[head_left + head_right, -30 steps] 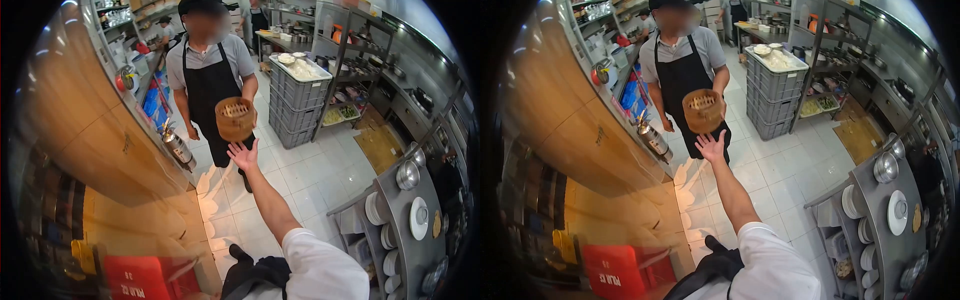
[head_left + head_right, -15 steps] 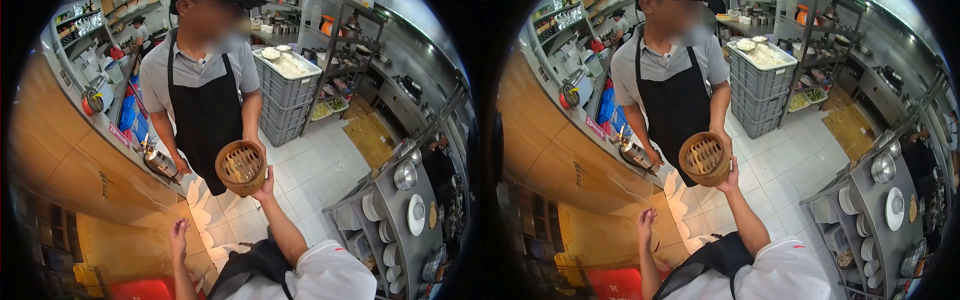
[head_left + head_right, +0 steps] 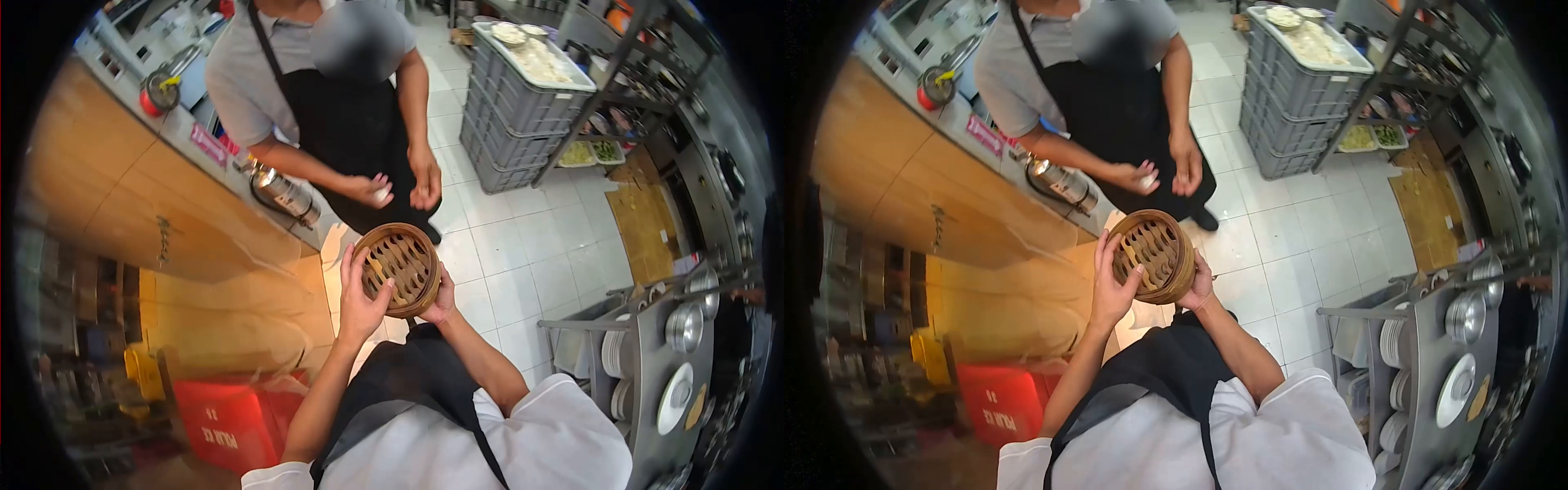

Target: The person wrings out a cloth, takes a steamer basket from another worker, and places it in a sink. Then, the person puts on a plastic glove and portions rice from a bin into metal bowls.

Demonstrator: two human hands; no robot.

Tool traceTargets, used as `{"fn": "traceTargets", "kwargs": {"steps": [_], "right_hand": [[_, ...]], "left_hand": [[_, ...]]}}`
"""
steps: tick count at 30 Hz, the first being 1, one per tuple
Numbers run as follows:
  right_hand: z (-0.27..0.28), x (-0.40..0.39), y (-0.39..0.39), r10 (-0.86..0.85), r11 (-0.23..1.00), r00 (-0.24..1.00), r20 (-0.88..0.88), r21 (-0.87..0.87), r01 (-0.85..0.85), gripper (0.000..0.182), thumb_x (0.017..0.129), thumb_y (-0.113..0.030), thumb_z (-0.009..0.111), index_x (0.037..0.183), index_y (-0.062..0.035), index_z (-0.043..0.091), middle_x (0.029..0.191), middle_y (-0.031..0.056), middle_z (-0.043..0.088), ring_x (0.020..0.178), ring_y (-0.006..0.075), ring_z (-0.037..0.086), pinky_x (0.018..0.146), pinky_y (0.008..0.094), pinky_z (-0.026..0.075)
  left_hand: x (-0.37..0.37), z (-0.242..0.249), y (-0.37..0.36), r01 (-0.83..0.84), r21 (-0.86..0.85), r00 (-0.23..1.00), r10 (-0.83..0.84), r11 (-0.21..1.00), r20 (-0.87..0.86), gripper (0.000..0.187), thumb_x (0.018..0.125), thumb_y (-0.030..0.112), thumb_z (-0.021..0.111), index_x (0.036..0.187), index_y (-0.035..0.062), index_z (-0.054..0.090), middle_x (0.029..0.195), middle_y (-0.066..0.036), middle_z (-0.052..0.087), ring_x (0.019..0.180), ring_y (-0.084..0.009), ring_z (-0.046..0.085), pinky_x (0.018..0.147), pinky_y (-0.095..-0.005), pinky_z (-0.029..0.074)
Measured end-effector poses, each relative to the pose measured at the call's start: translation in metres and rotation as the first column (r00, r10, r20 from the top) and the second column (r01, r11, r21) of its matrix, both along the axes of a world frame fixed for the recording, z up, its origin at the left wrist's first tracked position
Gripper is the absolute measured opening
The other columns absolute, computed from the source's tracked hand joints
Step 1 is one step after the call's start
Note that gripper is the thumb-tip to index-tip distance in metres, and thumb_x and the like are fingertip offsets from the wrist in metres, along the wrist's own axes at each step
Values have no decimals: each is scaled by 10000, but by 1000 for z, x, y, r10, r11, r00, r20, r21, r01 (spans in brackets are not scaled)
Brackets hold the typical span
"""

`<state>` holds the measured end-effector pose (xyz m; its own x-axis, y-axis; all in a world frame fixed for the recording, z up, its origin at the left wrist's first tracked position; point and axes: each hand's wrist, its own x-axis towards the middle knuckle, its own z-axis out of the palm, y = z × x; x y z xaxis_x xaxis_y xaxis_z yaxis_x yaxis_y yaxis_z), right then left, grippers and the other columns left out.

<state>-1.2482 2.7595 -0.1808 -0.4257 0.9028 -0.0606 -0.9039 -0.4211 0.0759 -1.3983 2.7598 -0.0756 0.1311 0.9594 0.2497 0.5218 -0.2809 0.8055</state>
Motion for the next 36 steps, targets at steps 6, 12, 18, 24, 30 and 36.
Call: {"fn": "traceTargets", "kwargs": {"steps": [6,12,18,24,30,36], "right_hand": [[9,-21,19,241,970,963,119,-36,-239,527,828,-429,416,1250,-116,396,1259,117,413,1148,288,397,955,479,314],[-20,-54,59,307,946,917,256,19,-322,552,844,-435,368,1281,-98,338,1297,115,361,1172,294,369,950,481,328],[10,-148,54,518,838,811,273,28,-545,548,845,-432,369,1275,-93,344,1293,118,367,1167,296,375,948,480,331],[3,-286,25,713,668,636,295,-9,-744,544,846,-428,370,1270,-87,351,1288,120,373,1162,299,380,945,480,335],[9,-426,-3,802,521,506,316,41,-852,541,847,-425,371,1265,-82,358,1284,123,380,1157,301,386,943,480,338],[3,-504,38,840,495,483,247,14,-869,534,849,-426,370,1254,-77,373,1269,126,396,1145,304,398,933,477,350]], "left_hand": [[-25,5,-28,-244,-13,942,241,970,236,630,743,115,599,1271,-20,283,1352,-192,227,1229,-294,285,1008,-368,241],[-111,24,-52,-540,61,778,470,839,417,590,793,125,551,1284,-20,257,1334,-160,278,1195,-266,343,1000,-369,246],[-296,36,-60,-632,164,711,483,757,512,529,851,215,493,1300,40,275,1299,-120,366,1160,-240,396,962,-356,290],[-464,55,-125,-925,266,379,687,270,620,534,883,309,437,1336,118,229,1375,-52,266,1240,-200,294,973,-372,245],[-567,89,-187,-956,287,242,726,65,644,515,891,276,417,1342,142,209,1384,-25,246,1244,-178,283,963,-347,243],[-612,116,-193,-921,340,59,795,-189,604,484,886,238,432,1328,145,261,1377,-20,251,1222,-182,314,936,-341,273]]}}
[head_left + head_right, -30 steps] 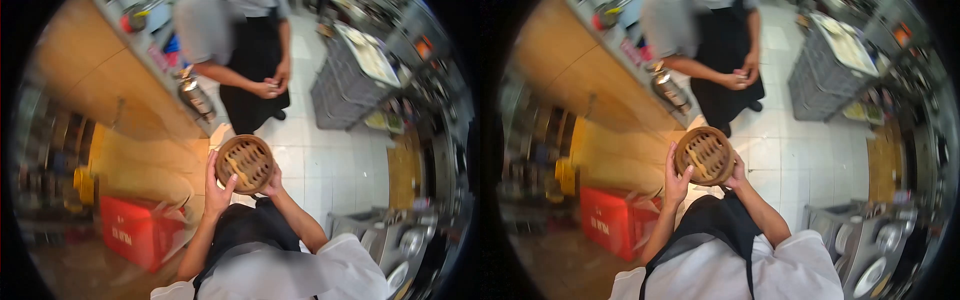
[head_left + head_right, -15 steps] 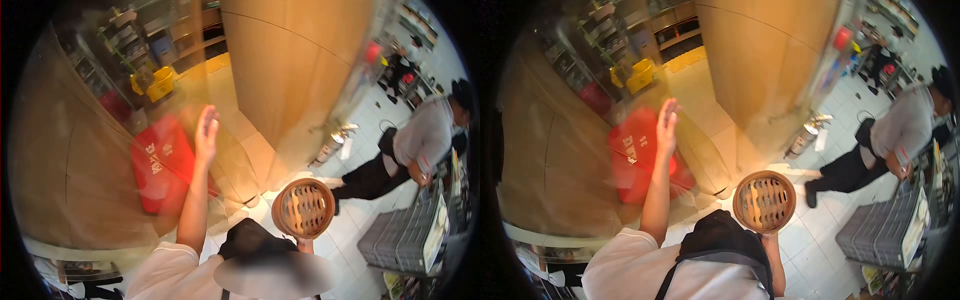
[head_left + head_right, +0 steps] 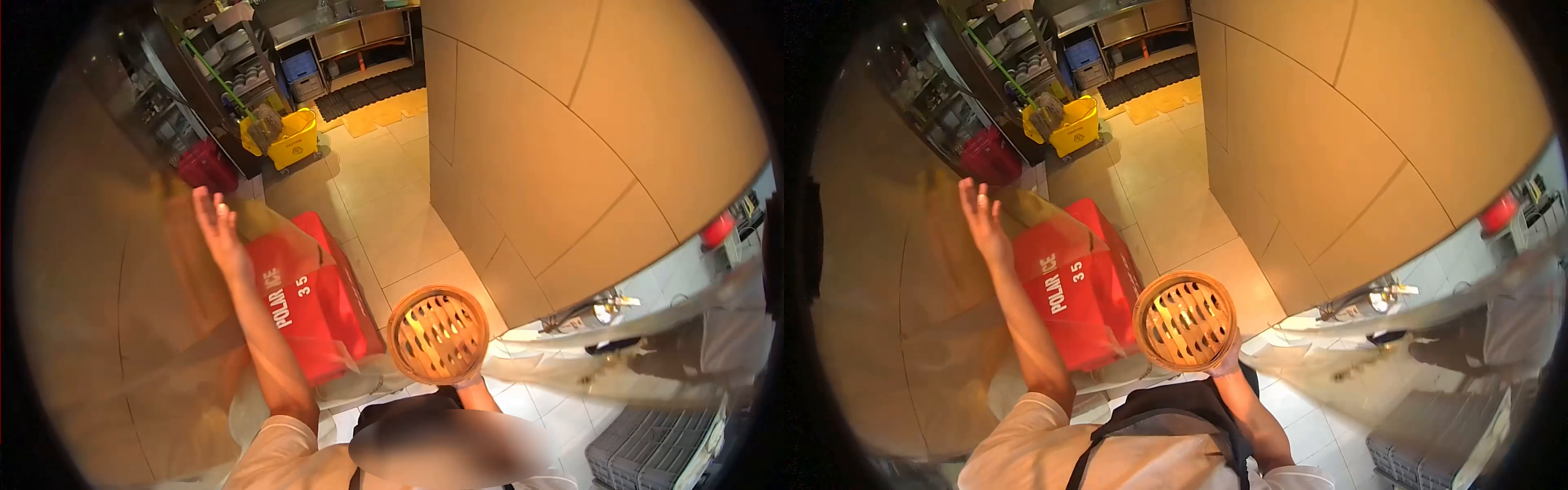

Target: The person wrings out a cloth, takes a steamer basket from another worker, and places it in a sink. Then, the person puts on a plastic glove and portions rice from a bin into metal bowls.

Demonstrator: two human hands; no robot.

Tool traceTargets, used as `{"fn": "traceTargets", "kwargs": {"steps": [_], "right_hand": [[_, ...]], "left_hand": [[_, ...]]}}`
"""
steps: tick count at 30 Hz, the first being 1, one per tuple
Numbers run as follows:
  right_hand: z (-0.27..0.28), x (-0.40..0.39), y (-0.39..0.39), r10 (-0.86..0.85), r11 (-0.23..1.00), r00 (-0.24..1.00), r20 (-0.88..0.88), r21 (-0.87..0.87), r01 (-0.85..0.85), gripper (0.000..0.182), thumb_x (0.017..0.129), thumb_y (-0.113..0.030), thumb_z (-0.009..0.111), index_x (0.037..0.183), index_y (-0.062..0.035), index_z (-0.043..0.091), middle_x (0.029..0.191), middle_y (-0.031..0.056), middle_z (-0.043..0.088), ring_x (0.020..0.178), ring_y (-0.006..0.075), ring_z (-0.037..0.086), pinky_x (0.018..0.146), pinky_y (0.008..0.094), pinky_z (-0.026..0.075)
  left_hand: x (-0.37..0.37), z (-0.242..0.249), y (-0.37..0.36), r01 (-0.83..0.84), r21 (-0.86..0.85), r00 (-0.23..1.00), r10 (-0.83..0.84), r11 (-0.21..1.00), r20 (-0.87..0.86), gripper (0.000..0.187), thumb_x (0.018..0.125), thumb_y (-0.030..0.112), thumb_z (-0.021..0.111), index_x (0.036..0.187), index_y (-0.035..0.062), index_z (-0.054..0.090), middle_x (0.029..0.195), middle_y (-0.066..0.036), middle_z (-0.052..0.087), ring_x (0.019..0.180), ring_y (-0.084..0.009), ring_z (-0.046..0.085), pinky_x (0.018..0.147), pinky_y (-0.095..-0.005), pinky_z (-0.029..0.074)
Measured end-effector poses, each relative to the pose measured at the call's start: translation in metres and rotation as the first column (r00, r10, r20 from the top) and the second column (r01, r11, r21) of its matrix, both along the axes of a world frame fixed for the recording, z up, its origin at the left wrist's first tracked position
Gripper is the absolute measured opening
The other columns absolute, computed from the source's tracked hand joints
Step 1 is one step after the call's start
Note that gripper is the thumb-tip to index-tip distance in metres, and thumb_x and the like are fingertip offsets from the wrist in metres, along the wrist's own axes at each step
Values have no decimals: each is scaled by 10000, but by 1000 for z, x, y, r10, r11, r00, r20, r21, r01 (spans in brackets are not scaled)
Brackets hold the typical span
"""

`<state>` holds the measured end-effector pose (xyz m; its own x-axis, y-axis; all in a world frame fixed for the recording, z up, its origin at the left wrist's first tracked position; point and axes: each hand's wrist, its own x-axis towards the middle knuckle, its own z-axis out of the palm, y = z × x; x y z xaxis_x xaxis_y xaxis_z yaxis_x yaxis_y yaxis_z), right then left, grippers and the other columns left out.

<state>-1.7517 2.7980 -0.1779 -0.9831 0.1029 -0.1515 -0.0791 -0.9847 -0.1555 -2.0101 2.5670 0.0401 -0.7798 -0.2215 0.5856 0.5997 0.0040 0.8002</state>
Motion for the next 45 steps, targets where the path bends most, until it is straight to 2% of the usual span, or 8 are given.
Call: {"fn": "traceTargets", "kwargs": {"steps": [10,19,24,32,33,39,42,45], "right_hand": [[0,-180,140,-37,999,999,-27,-27,37,524,853,-433,367,1230,-71,405,1237,132,433,1119,310,424,911,469,377],[10,-440,165,-4,995,990,-142,-97,-10,569,825,-477,429,1220,-68,400,1221,141,420,1081,323,441,850,496,421],[-6,-586,156,28,993,991,-132,-113,-43,573,818,-480,439,1209,-63,404,1222,159,414,1073,333,452,847,483,438],[45,-761,167,-141,961,945,-295,-271,59,636,811,-488,459,1271,-70,326,1291,159,349,1151,342,374,964,491,319],[48,-777,171,-161,958,942,-295,-276,78,636,811,-488,459,1271,-70,326,1291,159,349,1151,342,374,964,491,319],[14,-876,221,-222,975,893,-391,-62,216,633,816,-484,446,1294,-93,306,1332,160,298,1172,313,370,976,487,302],[-10,-941,242,-353,925,836,-420,-292,243,587,817,-435,482,1274,-95,342,1321,155,318,1182,322,354,976,509,289],[47,-1024,250,-359,932,891,-277,-164,325,557,812,-394,513,1261,-102,361,1311,142,335,1189,318,343,983,509,278]], "left_hand": [[-90,10,-58,-598,-218,790,523,771,-319,479,873,133,450,1312,60,273,1331,-104,321,1202,-227,343,972,-333,268],[-79,-71,-137,-963,-126,238,971,239,24,391,882,192,414,1235,24,400,1204,-128,457,1087,-232,453,928,-320,351],[-191,-170,-194,-950,-189,218,961,249,173,422,882,282,400,1201,8,438,1230,-117,447,1127,-239,434,917,-324,360],[-592,-306,-98,-52,-459,748,339,887,571,366,848,242,515,1153,44,477,1114,-98,522,1003,-195,498,863,-315,386],[-616,-236,-24,107,-442,698,250,891,672,346,843,217,518,1137,36,487,1095,-97,535,1001,-191,500,863,-312,385],[-773,-266,132,595,-227,585,-222,771,780,372,822,252,538,1099,7,502,1050,-117,561,928,-228,544,817,-341,425],[-826,-354,123,556,-575,695,44,601,718,375,807,301,539,1014,-11,536,915,-122,588,844,-199,558,773,-330,436],[-828,-411,57,808,-448,406,190,383,894,347,807,305,505,980,10,557,956,-189,575,913,-330,528,807,-407,412]]}}
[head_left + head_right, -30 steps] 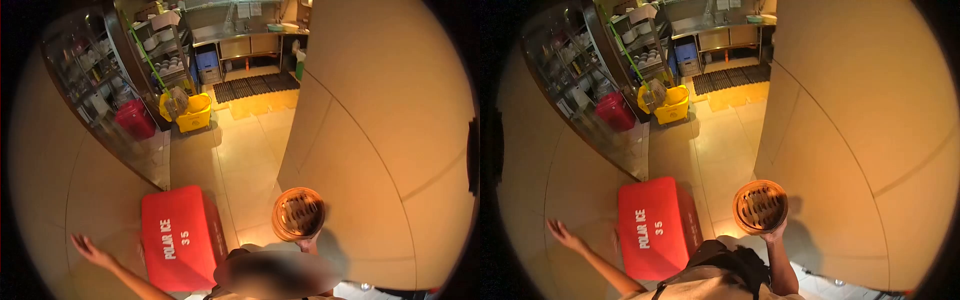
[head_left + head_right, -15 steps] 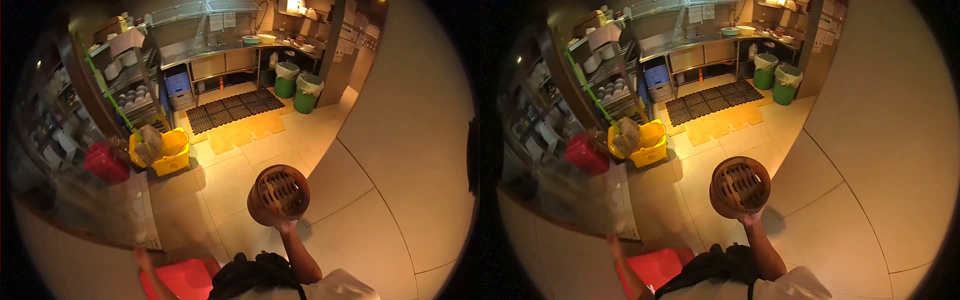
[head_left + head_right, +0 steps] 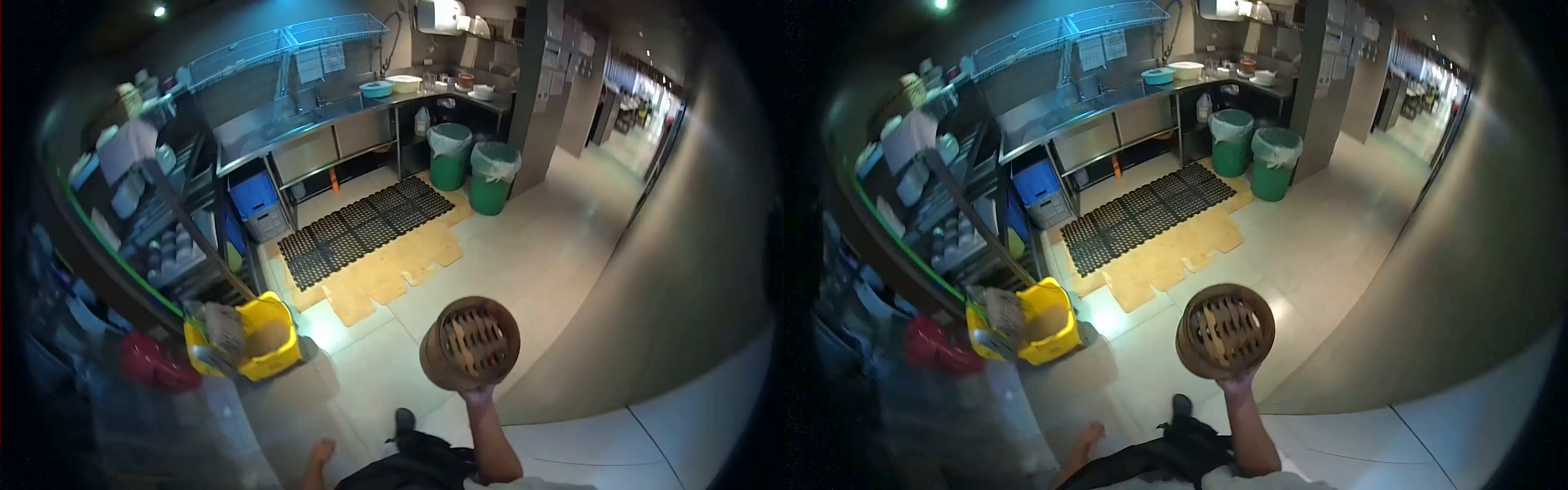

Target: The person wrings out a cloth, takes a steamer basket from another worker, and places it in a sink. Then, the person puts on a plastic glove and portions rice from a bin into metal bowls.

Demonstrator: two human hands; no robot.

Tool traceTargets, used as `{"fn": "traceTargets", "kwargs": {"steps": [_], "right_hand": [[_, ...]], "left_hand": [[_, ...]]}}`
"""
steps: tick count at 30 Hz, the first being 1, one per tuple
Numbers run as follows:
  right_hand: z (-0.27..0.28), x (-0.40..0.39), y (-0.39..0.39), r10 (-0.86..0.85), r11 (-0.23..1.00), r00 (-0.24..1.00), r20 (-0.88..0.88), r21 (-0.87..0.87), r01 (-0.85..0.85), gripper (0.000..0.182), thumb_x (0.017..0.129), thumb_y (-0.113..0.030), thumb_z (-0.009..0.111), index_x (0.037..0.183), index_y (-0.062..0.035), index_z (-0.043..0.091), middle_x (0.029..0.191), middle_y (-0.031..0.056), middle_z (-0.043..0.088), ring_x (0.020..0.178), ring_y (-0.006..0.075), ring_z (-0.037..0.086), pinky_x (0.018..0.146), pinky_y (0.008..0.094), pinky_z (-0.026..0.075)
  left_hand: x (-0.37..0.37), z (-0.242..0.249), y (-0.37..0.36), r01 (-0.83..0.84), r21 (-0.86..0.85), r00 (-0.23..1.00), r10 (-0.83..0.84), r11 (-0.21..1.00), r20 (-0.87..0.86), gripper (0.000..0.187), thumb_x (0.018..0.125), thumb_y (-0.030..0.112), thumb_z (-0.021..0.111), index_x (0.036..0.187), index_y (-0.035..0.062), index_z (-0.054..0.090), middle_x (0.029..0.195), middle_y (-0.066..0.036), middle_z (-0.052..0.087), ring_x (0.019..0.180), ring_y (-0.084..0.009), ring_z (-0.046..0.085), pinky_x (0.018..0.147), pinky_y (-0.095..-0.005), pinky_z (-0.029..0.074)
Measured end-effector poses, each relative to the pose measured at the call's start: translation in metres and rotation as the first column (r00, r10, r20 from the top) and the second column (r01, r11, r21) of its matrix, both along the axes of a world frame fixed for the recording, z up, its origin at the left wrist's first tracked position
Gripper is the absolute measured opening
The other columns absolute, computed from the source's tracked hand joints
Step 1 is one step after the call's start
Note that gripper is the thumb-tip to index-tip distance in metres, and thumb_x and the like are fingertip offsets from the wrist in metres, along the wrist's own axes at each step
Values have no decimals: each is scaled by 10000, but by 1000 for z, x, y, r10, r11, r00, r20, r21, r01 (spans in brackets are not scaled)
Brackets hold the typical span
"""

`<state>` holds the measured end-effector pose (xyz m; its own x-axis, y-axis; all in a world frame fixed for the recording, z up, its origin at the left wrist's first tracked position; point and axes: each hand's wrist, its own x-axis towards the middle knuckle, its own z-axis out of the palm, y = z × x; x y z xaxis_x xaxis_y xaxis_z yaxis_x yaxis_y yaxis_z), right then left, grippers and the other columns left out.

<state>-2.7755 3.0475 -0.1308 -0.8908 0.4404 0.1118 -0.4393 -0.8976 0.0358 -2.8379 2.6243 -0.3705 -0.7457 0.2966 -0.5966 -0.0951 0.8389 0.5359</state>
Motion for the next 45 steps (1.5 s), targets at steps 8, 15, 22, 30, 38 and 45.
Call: {"fn": "traceTargets", "kwargs": {"steps": [8,15,22,30,38,45], "right_hand": [[19,-231,46,26,998,999,-28,62,-24,559,813,-442,480,1249,-109,375,1290,119,370,1162,307,371,970,489,303],[-1,-428,62,3,999,990,141,47,-10,528,848,-456,368,1244,-109,386,1265,102,407,1128,303,411,949,469,336],[28,-572,102,-45,998,986,160,46,38,541,856,-466,351,1237,-84,396,1265,123,405,1133,314,407,952,496,321],[1,-679,174,-115,980,991,70,-157,124,511,841,-409,414,1227,-75,403,1249,160,418,1102,330,444,904,498,386],[13,-859,298,-143,969,981,130,-181,165,487,830,-395,443,1193,-69,432,1252,154,413,1126,318,415,943,493,346],[-3,-1034,406,64,984,996,63,-168,-52,571,784,-436,520,1209,-70,414,1244,145,412,1115,311,416,933,493,354]], "left_hand": [[-102,9,-78,-515,-77,851,520,854,72,265,812,242,491,847,-9,569,803,-161,588,757,-296,539,730,-400,424],[-296,-11,-31,-669,114,742,669,734,49,242,812,219,488,823,-11,563,758,-147,581,717,-277,537,691,-382,430],[-470,-39,52,-278,32,954,272,960,125,221,812,196,485,799,-13,558,714,-134,575,678,-258,535,652,-364,436],[-841,17,145,-369,611,862,504,700,-58,153,805,93,446,757,-9,550,612,-51,540,542,-128,502,495,-260,409],[-983,1,292,-185,748,959,283,637,-4,176,849,152,457,767,19,537,696,-61,558,639,-140,520,605,-264,437],[-942,-55,336,-86,197,996,90,977,-11,262,830,227,460,858,-6,575,737,-133,596,718,-255,579,676,-371,448]]}}
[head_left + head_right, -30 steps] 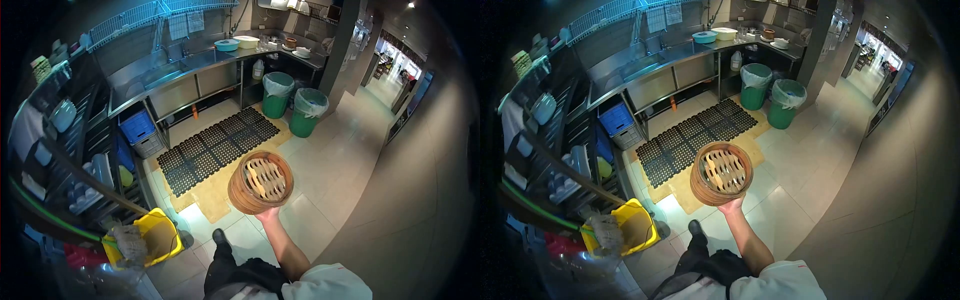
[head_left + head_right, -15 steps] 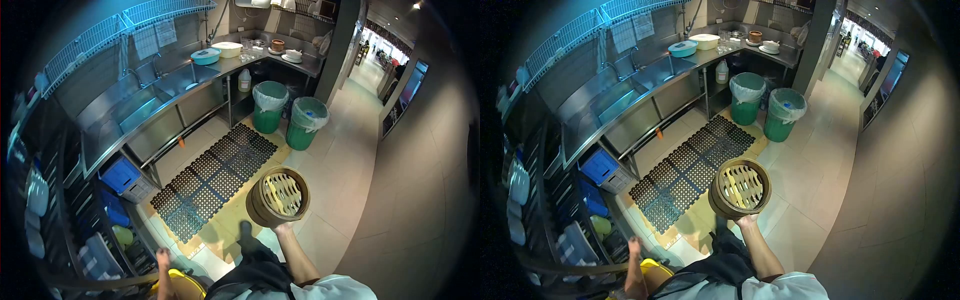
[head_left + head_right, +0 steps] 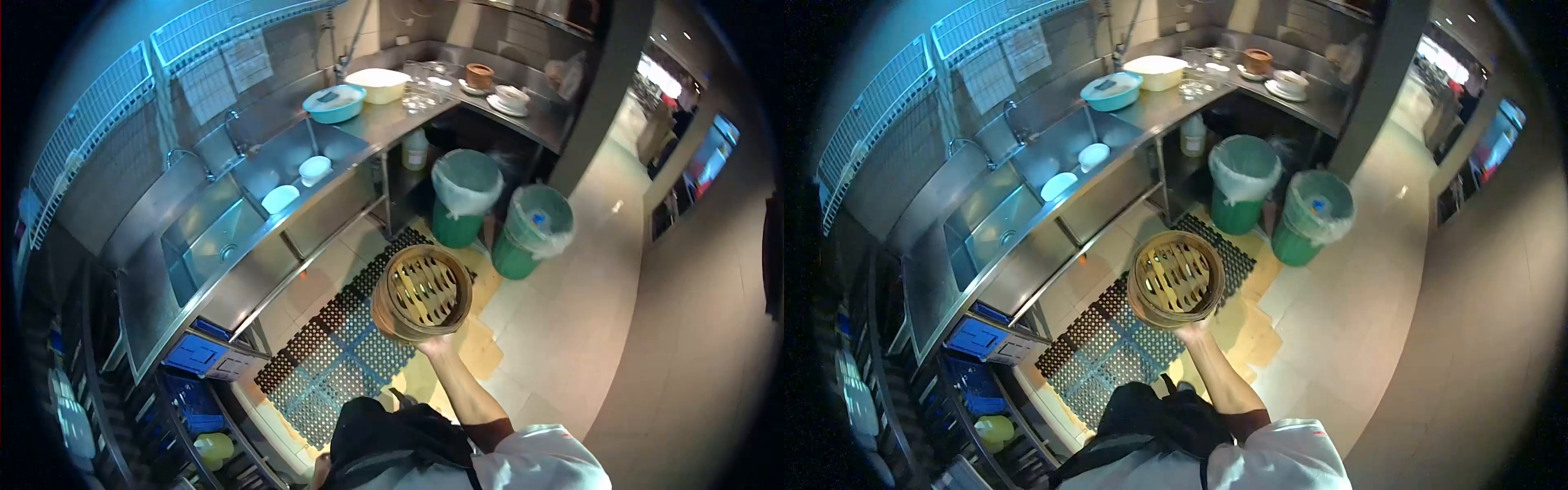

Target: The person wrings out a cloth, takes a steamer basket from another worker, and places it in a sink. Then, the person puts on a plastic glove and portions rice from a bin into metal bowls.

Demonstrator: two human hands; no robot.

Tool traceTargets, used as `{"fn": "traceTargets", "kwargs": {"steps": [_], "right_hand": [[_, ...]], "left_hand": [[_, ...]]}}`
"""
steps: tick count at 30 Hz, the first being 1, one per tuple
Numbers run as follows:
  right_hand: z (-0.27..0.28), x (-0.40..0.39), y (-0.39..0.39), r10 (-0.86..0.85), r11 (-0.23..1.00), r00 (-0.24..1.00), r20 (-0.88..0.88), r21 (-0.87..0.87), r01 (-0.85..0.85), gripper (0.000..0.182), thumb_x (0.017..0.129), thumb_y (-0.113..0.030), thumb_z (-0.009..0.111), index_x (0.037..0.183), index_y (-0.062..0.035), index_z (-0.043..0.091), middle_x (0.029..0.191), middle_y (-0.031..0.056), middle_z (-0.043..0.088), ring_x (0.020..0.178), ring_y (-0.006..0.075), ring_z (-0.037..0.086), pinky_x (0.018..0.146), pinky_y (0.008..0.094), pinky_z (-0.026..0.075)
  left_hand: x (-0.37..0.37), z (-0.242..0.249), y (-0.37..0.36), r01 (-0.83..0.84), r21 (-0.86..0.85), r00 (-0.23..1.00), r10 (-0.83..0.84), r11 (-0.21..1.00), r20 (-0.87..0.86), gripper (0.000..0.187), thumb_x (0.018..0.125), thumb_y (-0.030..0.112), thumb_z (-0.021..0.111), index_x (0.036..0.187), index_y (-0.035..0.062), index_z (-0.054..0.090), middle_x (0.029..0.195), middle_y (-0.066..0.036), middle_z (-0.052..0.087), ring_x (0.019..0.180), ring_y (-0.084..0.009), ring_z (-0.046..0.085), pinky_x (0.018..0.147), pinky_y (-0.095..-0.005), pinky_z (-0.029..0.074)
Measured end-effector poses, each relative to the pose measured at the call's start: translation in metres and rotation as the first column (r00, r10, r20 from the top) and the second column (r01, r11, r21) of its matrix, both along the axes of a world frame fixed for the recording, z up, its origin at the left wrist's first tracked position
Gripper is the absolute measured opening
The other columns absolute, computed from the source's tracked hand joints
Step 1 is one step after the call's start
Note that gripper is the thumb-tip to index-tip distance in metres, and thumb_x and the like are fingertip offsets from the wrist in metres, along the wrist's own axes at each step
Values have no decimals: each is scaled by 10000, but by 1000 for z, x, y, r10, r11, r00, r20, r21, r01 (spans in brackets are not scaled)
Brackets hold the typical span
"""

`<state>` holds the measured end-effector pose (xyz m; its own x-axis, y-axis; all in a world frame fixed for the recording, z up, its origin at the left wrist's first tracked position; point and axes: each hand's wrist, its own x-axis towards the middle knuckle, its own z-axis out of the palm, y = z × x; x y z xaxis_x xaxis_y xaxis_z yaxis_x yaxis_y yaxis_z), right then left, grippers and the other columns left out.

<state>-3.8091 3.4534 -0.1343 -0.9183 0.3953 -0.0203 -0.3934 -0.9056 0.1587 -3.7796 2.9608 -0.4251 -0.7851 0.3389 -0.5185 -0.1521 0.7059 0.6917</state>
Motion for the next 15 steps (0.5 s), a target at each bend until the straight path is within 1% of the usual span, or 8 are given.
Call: {"fn": "traceTargets", "kwargs": {"steps": [2,5,6,7,9,10,13,15], "right_hand": [[1,-50,18,60,998,995,85,21,-62,567,789,-464,495,1208,-87,425,1244,135,415,1119,310,413,934,491,350],[-13,-116,36,101,994,991,84,27,-103,546,805,-472,458,1216,-114,428,1249,121,417,1125,312,408,951,490,324],[-20,-138,45,130,991,987,90,25,-133,546,805,-472,458,1216,-114,428,1249,121,417,1125,312,408,951,490,324],[-24,-159,53,144,988,982,125,30,-149,536,811,-463,452,1217,-113,427,1254,121,414,1127,313,406,952,490,323],[-23,-202,64,155,976,974,164,129,-177,492,847,-426,417,1225,-111,417,1242,102,431,1124,277,417,945,449,343],[-18,-222,70,165,966,970,179,170,-195,495,849,-429,412,1226,-110,415,1239,102,433,1123,275,418,943,445,344],[-5,-282,86,191,944,952,240,221,-245,502,854,-438,397,1229,-105,410,1233,103,437,1119,266,422,939,434,349],[2,-317,99,206,927,936,285,249,-280,508,857,-445,386,1230,-101,406,1229,103,439,1116,261,424,937,427,352]], "left_hand": [[-22,-3,26,-206,164,977,192,965,97,249,825,225,475,844,-2,575,733,-124,597,714,-234,576,669,-354,448],[-46,-1,56,-672,475,740,494,568,457,217,811,220,520,803,11,578,719,-97,597,703,-170,567,647,-302,445],[-61,7,63,-294,213,945,316,932,-80,188,800,187,543,783,3,574,720,-80,601,676,-138,560,621,-275,439],[-105,74,108,-386,117,920,374,915,116,186,789,169,563,783,-17,572,697,-70,593,632,-141,543,590,-273,433],[-186,131,179,-366,314,902,417,876,-114,206,816,183,546,813,-20,579,655,-58,570,592,-117,507,555,-264,415],[-232,180,219,-276,263,908,340,925,-244,208,833,186,532,833,-17,580,705,-66,578,626,-115,508,566,-257,410],[-357,224,305,-146,549,928,306,823,-212,230,849,169,507,963,-29,533,893,-99,584,836,-142,552,757,-252,430],[-417,305,368,-84,711,960,247,698,-129,318,880,231,453,1069,-23,483,1025,-106,544,974,-157,503,845,-278,390]]}}
